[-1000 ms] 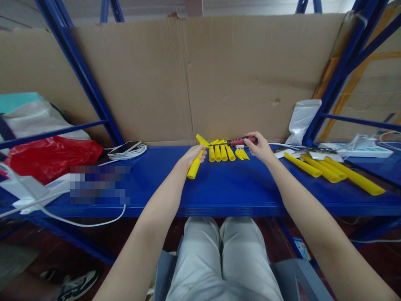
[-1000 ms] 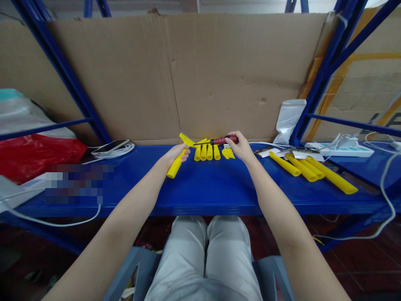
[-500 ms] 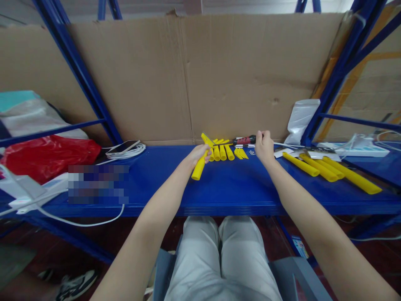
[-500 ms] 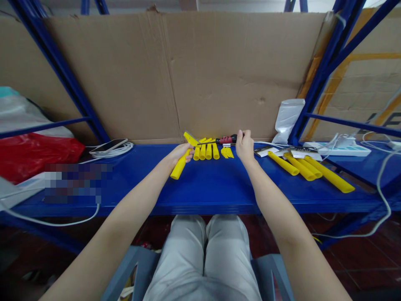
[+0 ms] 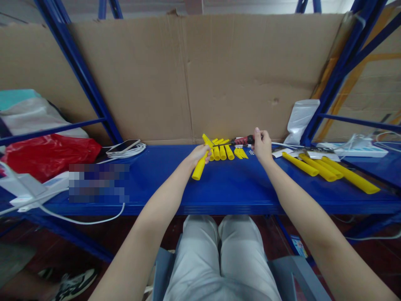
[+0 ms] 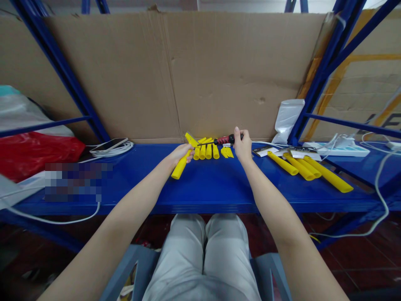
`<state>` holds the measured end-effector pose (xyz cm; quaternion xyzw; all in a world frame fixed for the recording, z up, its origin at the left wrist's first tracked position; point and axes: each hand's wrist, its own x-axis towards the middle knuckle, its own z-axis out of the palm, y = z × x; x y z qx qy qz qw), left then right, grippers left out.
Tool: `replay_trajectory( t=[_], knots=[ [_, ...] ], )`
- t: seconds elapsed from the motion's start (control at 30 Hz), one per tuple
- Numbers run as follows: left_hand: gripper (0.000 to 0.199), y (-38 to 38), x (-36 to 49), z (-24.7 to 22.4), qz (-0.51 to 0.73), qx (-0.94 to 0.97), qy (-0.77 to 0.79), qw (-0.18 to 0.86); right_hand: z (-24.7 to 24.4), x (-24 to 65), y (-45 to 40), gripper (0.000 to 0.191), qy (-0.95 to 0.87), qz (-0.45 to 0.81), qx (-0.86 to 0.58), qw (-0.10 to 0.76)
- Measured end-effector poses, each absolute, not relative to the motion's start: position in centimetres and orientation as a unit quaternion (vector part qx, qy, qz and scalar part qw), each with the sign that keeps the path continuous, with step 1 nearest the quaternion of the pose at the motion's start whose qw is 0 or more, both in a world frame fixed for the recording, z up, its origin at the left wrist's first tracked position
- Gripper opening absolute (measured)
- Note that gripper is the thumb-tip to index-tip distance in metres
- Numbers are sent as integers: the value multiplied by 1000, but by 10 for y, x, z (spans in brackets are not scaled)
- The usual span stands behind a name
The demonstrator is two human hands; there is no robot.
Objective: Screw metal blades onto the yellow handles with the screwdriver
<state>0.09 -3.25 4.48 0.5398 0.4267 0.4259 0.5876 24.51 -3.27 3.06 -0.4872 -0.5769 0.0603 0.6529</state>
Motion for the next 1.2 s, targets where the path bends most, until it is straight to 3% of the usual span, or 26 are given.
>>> replay_trajectory(
  t=[0.27,0.63,1.2],
  knots=[
    [17,-36,5,44,419,552,430,579,32,244,-24,44,-507,76,-438,739],
    [19,-36,12,44,466,508,436,579,38,234,-33,47,-461,237,-460,721],
    [18,-36,15,40,451,538,450,552,37,231,-39,53,-480,238,-436,723]
  ],
)
